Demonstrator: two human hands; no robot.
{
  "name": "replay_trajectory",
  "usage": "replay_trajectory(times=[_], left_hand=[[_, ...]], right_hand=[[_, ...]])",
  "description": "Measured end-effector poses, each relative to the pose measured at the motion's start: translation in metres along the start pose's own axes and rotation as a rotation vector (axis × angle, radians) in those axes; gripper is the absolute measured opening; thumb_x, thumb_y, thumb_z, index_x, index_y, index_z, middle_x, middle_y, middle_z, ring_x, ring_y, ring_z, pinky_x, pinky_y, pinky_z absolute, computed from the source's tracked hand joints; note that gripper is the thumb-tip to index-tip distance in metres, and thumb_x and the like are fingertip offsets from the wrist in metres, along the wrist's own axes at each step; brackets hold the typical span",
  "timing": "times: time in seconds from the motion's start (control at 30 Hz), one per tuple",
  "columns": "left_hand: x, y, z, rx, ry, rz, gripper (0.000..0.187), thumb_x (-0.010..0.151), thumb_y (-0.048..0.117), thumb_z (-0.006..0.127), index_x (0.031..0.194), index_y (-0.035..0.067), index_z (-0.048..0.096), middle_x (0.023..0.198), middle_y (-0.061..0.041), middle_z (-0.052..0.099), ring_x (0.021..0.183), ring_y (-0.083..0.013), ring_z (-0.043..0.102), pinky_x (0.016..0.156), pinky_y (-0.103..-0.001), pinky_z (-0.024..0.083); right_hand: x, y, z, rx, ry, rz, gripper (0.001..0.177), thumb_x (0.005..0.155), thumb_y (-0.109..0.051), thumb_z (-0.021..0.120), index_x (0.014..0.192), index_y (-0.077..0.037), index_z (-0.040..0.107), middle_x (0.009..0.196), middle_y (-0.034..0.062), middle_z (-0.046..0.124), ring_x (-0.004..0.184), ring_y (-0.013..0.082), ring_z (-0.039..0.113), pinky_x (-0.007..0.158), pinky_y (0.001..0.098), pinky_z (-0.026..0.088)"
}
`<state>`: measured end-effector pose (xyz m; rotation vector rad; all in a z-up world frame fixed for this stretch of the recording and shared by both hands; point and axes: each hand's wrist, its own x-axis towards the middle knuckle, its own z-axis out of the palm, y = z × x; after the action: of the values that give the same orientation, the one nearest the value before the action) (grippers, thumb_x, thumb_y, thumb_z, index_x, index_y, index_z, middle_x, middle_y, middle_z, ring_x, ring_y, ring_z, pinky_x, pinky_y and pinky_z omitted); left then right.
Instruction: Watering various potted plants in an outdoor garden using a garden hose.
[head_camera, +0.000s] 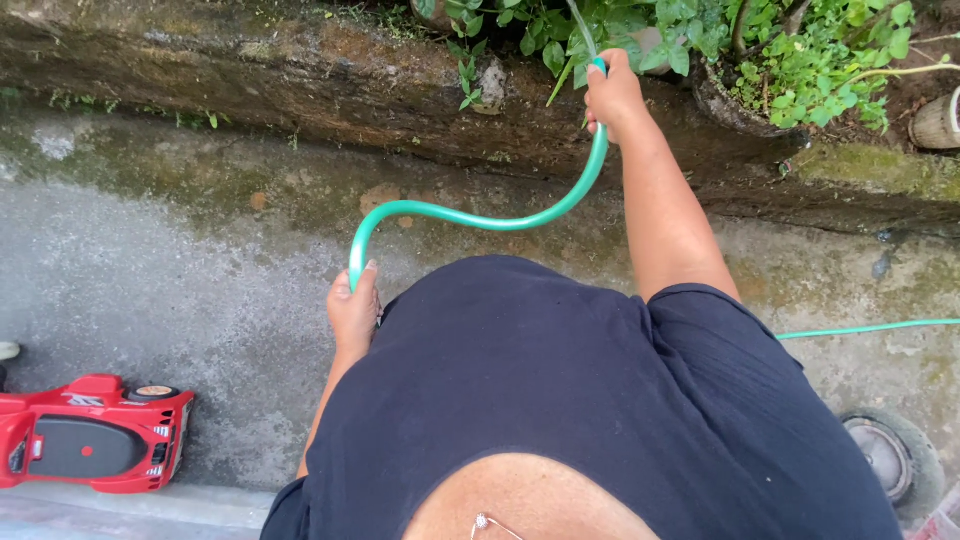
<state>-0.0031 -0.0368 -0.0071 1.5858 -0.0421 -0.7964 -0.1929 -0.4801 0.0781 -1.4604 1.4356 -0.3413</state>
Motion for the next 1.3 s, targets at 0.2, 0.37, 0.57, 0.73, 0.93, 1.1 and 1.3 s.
replay_trajectory(times=[0.2, 0.37, 0.57, 0.73, 0.93, 1.1, 1.3], left_hand=[[-0.003, 0.007, 0.002, -0.011, -0.037, 0.037, 0.021, 0.097, 0.021, 0.071, 0.087, 0.007, 0.059, 0.058, 0.003, 0.051, 0.043, -0.0060, 0.044, 0.039, -0.025, 0.037], [0.004, -0.007, 0.001, 0.004, -0.007, 0.057, 0.023, 0.096, 0.020, 0.072, 0.084, 0.008, 0.056, 0.056, 0.002, 0.051, 0.042, -0.0071, 0.045, 0.039, -0.026, 0.036], [0.006, -0.011, -0.002, 0.002, 0.009, 0.079, 0.022, 0.095, 0.020, 0.072, 0.083, 0.010, 0.056, 0.056, 0.003, 0.049, 0.043, -0.0068, 0.044, 0.039, -0.027, 0.037], [0.001, -0.009, -0.006, 0.065, 0.023, 0.103, 0.026, 0.096, 0.023, 0.072, 0.081, 0.009, 0.055, 0.056, 0.002, 0.051, 0.042, -0.0071, 0.046, 0.039, -0.027, 0.038], [-0.003, -0.013, -0.014, 0.040, 0.061, 0.086, 0.024, 0.094, 0.023, 0.073, 0.082, 0.009, 0.057, 0.056, 0.002, 0.051, 0.042, -0.0080, 0.045, 0.039, -0.028, 0.038], [-0.009, -0.014, -0.020, 0.031, 0.107, 0.089, 0.026, 0.093, 0.023, 0.073, 0.079, 0.009, 0.056, 0.054, 0.002, 0.050, 0.042, -0.0078, 0.046, 0.039, -0.027, 0.038], [-0.015, -0.020, -0.028, 0.097, 0.149, 0.050, 0.028, 0.094, 0.023, 0.075, 0.078, 0.008, 0.058, 0.054, 0.002, 0.050, 0.042, -0.0084, 0.045, 0.039, -0.028, 0.035]], right_hand=[[-0.032, -0.036, 0.024, -0.055, -0.112, -0.055, 0.023, 0.109, -0.025, 0.048, 0.132, -0.021, 0.046, 0.078, 0.0000, 0.055, 0.054, 0.0091, 0.050, 0.043, 0.0257, 0.046], [0.001, -0.013, 0.039, 0.191, 0.014, -0.241, 0.024, 0.109, -0.021, 0.047, 0.132, -0.019, 0.040, 0.073, 0.0010, 0.054, 0.046, 0.0105, 0.050, 0.036, 0.0297, 0.044], [0.000, -0.010, 0.033, 0.360, 0.051, -0.409, 0.025, 0.111, -0.018, 0.046, 0.134, -0.017, 0.037, 0.069, 0.0017, 0.052, 0.042, 0.0122, 0.047, 0.033, 0.0309, 0.040], [-0.006, -0.009, 0.027, 0.462, 0.124, -0.477, 0.023, 0.112, -0.019, 0.044, 0.134, -0.016, 0.036, 0.071, 0.0003, 0.053, 0.043, 0.0111, 0.047, 0.034, 0.0302, 0.041], [-0.010, -0.015, 0.017, 0.401, 0.087, -0.431, 0.027, 0.109, -0.017, 0.045, 0.135, -0.018, 0.038, 0.073, 0.0018, 0.055, 0.043, 0.0103, 0.047, 0.032, 0.0288, 0.040], [-0.001, -0.001, 0.023, 0.610, 0.161, -0.462, 0.029, 0.108, -0.014, 0.043, 0.136, -0.017, 0.036, 0.075, 0.0032, 0.053, 0.044, 0.0122, 0.046, 0.033, 0.0300, 0.040], [-0.013, 0.015, 0.062, 0.107, -0.189, -0.147, 0.027, 0.108, -0.025, 0.051, 0.133, -0.019, 0.043, 0.072, 0.0031, 0.053, 0.047, 0.0126, 0.048, 0.037, 0.0317, 0.042]])
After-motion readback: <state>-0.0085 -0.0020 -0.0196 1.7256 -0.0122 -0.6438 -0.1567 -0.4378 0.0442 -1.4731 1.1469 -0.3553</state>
